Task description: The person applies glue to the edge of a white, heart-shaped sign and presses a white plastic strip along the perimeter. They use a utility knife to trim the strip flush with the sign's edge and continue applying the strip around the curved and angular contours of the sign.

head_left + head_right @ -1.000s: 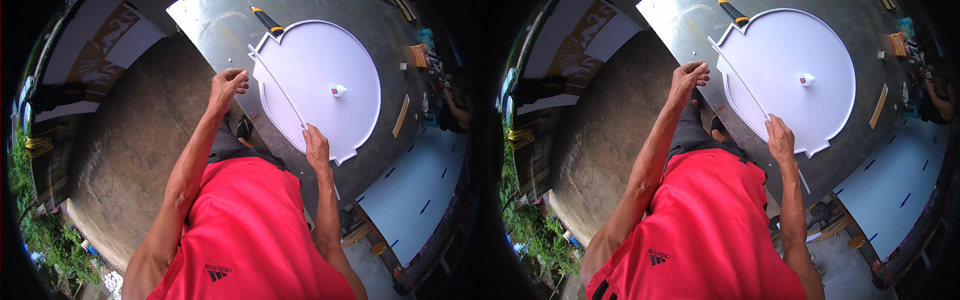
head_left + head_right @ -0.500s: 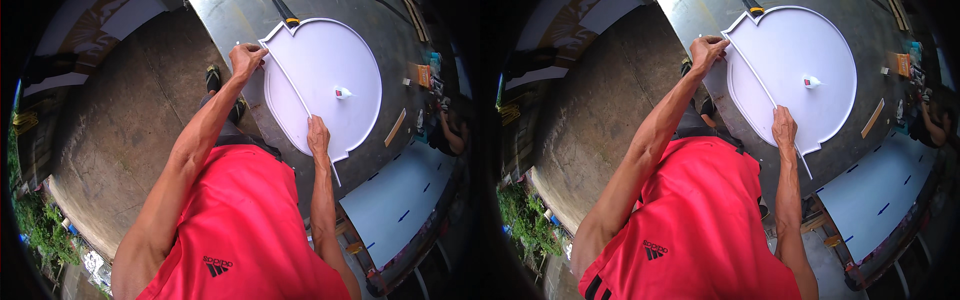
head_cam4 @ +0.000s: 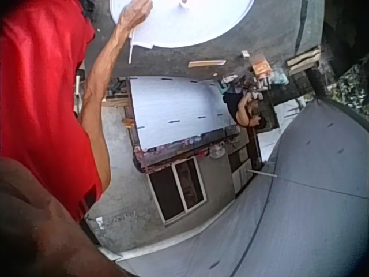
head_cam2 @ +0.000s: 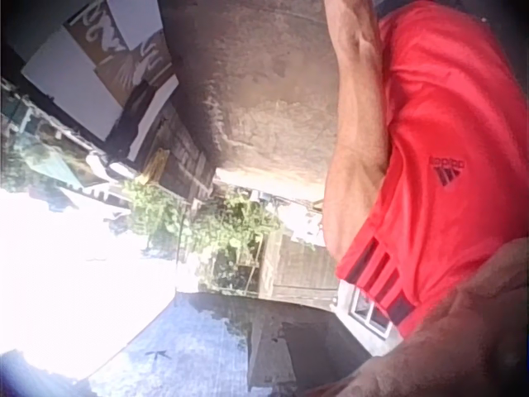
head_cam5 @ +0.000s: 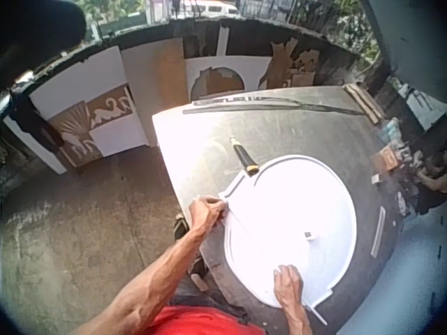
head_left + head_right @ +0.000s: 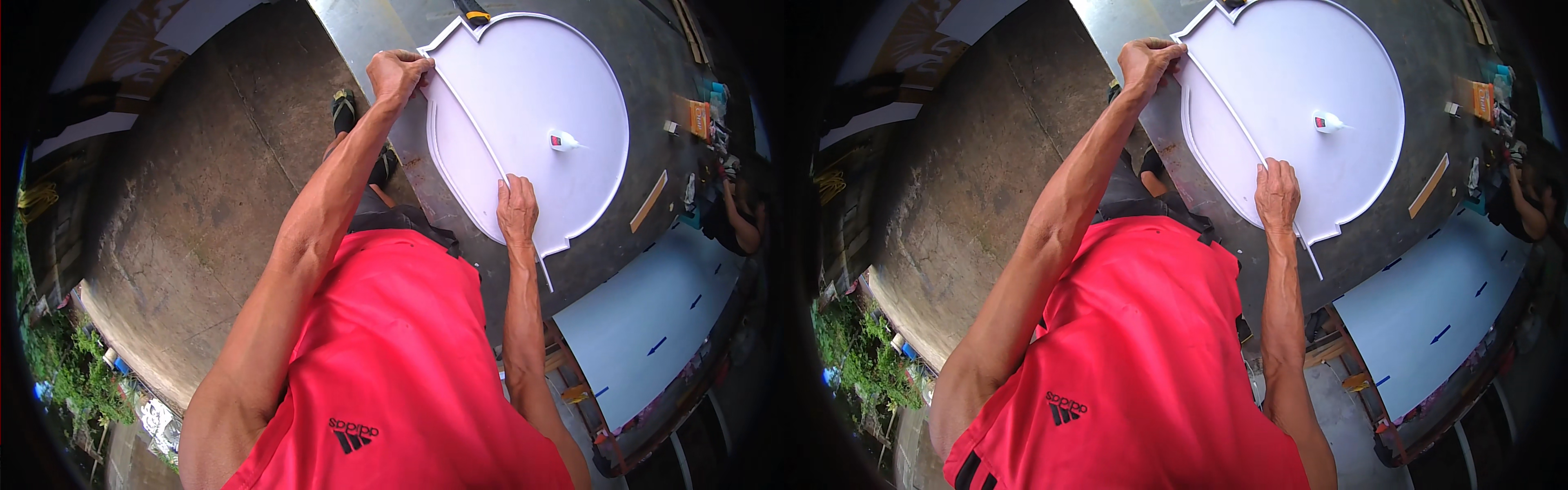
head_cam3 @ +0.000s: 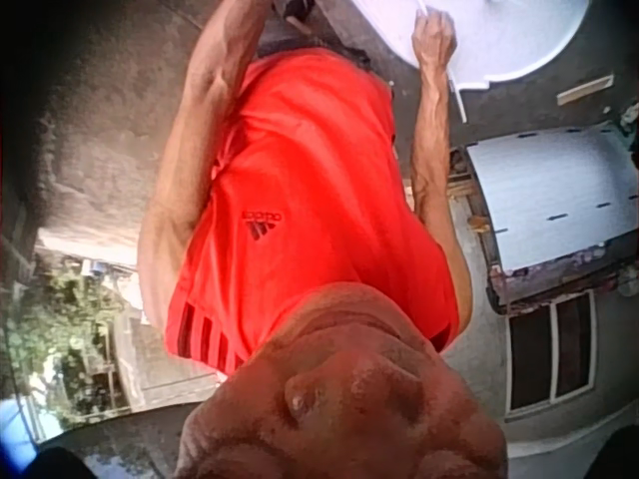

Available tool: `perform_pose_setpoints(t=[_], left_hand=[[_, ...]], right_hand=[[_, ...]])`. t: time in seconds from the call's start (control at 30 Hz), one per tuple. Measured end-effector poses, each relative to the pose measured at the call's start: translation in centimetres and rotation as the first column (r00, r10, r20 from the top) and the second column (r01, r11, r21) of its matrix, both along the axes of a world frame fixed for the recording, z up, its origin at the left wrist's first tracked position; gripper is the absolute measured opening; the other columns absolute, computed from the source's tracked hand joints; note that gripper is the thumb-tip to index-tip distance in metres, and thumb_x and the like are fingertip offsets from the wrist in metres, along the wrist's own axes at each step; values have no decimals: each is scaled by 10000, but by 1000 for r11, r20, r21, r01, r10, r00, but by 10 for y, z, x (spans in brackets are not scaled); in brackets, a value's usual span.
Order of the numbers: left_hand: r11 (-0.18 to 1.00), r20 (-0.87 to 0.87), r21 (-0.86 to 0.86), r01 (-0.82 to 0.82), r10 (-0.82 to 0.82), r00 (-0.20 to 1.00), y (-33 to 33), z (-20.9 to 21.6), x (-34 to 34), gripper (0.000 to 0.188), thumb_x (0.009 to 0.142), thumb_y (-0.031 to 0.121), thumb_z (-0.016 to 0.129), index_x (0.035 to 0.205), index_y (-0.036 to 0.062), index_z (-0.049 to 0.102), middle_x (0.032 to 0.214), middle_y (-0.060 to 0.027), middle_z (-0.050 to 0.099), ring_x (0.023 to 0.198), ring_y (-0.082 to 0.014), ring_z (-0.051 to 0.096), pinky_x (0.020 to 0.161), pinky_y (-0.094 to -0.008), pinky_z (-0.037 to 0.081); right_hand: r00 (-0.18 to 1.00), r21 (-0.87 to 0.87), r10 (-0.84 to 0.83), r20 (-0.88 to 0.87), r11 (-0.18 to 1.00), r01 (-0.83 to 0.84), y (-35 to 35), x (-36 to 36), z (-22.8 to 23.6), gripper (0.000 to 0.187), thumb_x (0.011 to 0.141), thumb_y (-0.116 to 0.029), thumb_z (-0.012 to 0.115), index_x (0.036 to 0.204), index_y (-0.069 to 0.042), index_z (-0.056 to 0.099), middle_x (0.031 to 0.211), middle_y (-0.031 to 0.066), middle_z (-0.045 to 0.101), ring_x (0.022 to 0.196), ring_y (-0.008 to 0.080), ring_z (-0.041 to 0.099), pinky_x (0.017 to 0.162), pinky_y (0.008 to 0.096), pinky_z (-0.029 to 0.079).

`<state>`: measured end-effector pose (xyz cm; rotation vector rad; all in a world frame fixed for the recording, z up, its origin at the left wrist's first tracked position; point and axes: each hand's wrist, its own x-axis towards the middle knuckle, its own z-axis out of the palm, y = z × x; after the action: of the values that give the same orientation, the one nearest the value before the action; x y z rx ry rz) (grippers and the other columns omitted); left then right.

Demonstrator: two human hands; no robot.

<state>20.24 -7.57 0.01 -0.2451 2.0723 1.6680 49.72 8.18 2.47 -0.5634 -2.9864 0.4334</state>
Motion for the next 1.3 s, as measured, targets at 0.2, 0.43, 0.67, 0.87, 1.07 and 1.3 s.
perform_pose_setpoints(t=[0.2,0.43,0.67,0.87,1.07,1.3], left_hand=[[1000,5,-9,13,-13,1000,-2,1,1,220,803,177,857,912,-8,811,663,-87,735,540,-127,699,465,-252,538],[996,-20,-87,5,-7,1000,3,-7,1,246,780,217,877,895,8,819,682,-89,751,553,-142,706,589,-272,584],[988,-63,-151,-31,22,998,11,-18,5,307,752,303,897,896,40,831,665,-89,747,567,-154,705,673,-298,590],[984,-77,-171,-43,30,997,12,-22,3,308,743,327,911,878,61,836,631,-69,733,581,-156,703,676,-311,588],[978,-49,-203,-40,30,998,13,-21,2,318,739,341,921,864,61,835,640,-68,735,574,-151,694,676,-322,588],[998,-8,-23,66,-66,998,-1,-8,0,322,804,265,893,940,-12,802,732,-97,758,590,-133,707,482,-269,560]], right_hand=[[996,-203,-81,-24,976,75,-3,2,-2,241,969,-52,635,1209,-29,642,998,165,630,936,379,637,807,469,510],[999,-364,-39,30,930,47,-1,6,-1,303,987,-45,612,1290,-25,617,1016,182,623,945,393,638,778,462,505],[1000,-141,20,-18,990,-23,-3,4,-4,271,975,-43,627,1246,-30,630,975,162,632,834,368,665,696,445,531],[992,-16,31,-124,999,-33,-6,-5,-2,221,924,-20,676,1145,-30,677,924,137,637,842,332,658,709,433,536],[990,1,64,-126,998,-64,-8,-7,-7,205,878,12,706,1083,-3,700,908,124,634,855,313,632,731,430,529],[981,-31,78,-178,996,-85,-7,-8,-11,209,861,46,700,1069,24,701,883,137,631,836,323,625,729,432,522]])
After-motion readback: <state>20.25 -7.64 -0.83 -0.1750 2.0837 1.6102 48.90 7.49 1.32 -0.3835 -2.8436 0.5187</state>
